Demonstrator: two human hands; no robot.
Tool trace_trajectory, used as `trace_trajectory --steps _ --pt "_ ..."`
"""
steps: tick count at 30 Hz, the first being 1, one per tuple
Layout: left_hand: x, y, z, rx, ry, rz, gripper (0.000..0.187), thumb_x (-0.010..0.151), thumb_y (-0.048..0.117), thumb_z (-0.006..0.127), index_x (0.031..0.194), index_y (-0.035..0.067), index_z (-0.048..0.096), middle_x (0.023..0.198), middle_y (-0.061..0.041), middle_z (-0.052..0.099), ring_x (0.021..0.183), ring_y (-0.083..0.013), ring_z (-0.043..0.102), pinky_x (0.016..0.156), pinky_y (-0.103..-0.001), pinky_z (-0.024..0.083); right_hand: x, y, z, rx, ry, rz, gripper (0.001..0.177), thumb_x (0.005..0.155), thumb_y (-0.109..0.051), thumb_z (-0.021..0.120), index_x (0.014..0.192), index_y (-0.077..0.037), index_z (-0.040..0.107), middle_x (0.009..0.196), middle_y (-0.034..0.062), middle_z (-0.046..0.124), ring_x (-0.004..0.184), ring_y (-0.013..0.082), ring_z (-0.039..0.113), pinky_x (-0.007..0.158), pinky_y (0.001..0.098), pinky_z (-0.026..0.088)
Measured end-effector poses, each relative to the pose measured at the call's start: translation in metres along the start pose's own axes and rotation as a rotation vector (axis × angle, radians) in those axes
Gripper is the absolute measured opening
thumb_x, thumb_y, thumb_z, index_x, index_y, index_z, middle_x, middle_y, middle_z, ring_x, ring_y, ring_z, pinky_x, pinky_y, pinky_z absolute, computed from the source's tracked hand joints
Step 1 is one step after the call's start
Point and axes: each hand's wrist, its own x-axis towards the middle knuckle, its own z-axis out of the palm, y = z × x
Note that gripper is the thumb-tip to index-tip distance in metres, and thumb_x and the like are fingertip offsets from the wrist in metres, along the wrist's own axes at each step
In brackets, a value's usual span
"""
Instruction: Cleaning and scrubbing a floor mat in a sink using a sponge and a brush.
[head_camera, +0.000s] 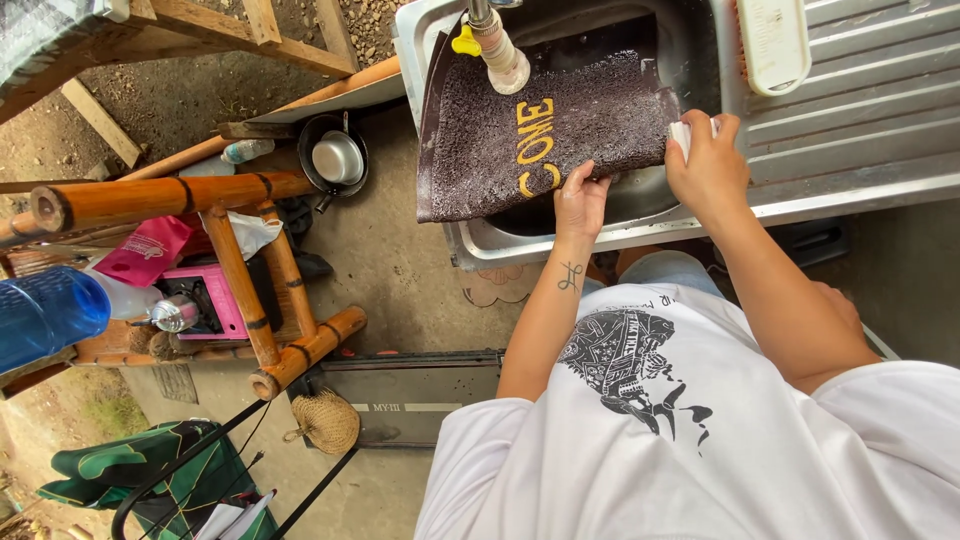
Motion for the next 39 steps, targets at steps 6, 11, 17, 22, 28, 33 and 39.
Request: trace_trajectory --steps 6,11,17,22,28,33,39 --pt "0.0 0.002 -0.001 -0.007 0.01 -0.017 0.039 0.095 -0.004 0.061 0.134 -0.001 0.056 0.132 -0.014 0.062 0.122 -0.0295 0.059 0.11 -0.051 0.047 0.035 0.002 0.02 -0.043 0.059 -0.04 0.041 0.103 -0.033 0.063 0.139 -0.015 0.058 0.138 0.0278 0.044 0.1 0.0525 0.064 0.086 0.0597 0.05" --pt "-0.001 0.002 0.002 -0.013 0.01 -0.027 0.041 0.094 -0.004 0.06 0.135 -0.001 0.055 0.132 -0.014 0.061 0.122 -0.0299 0.059 0.11 -0.052 0.047 0.081 0.002 0.038 -0.062 0.046 -0.001 0.041 0.101 -0.034 0.062 0.137 -0.016 0.059 0.135 0.0273 0.047 0.099 0.0521 0.064 0.086 0.0594 0.05" --pt "0.001 0.005 0.013 -0.02 0.017 -0.016 0.041 0.095 -0.004 0.06 0.135 -0.004 0.053 0.134 -0.016 0.06 0.124 -0.0311 0.059 0.111 -0.052 0.047 0.072 0.014 0.033 -0.055 0.011 -0.028 0.04 0.101 -0.035 0.061 0.136 -0.015 0.059 0.134 0.0278 0.05 0.1 0.0527 0.063 0.087 0.0597 0.049" --pt "0.01 -0.001 -0.004 -0.033 0.033 -0.028 0.041 0.095 -0.004 0.06 0.135 -0.003 0.053 0.133 -0.016 0.06 0.122 -0.0307 0.058 0.111 -0.052 0.046 0.028 0.01 0.019 -0.005 0.035 -0.088 0.041 0.102 -0.03 0.06 0.139 -0.013 0.06 0.136 0.0283 0.052 0.109 0.0519 0.058 0.094 0.058 0.048" --pt "0.003 0.005 0.014 -0.033 0.018 -0.003 0.041 0.092 -0.005 0.06 0.132 -0.002 0.055 0.132 -0.014 0.061 0.121 -0.0302 0.06 0.11 -0.053 0.046 0.02 -0.005 0.017 -0.118 0.148 -0.184 0.041 0.099 -0.025 0.062 0.138 -0.01 0.063 0.135 0.0275 0.053 0.119 0.0459 0.048 0.096 0.0579 0.041" --pt "0.006 0.004 0.012 -0.046 0.019 -0.006 0.039 0.092 -0.004 0.06 0.131 -0.003 0.055 0.131 -0.015 0.061 0.122 -0.03 0.06 0.111 -0.053 0.046 0.032 -0.009 0.023 -0.153 0.147 -0.178 0.04 0.1 -0.024 0.061 0.138 -0.01 0.063 0.132 0.0251 0.056 0.118 0.0438 0.049 0.095 0.0582 0.039" --pt "0.009 0.001 0.004 -0.037 -0.018 -0.015 0.036 0.094 -0.003 0.059 0.129 -0.006 0.054 0.13 -0.016 0.06 0.121 -0.0319 0.059 0.111 -0.054 0.046 0.038 -0.01 0.027 -0.174 0.148 -0.165 0.036 0.1 -0.026 0.06 0.134 -0.014 0.066 0.127 0.0218 0.06 0.115 0.0421 0.052 0.092 0.0576 0.041"
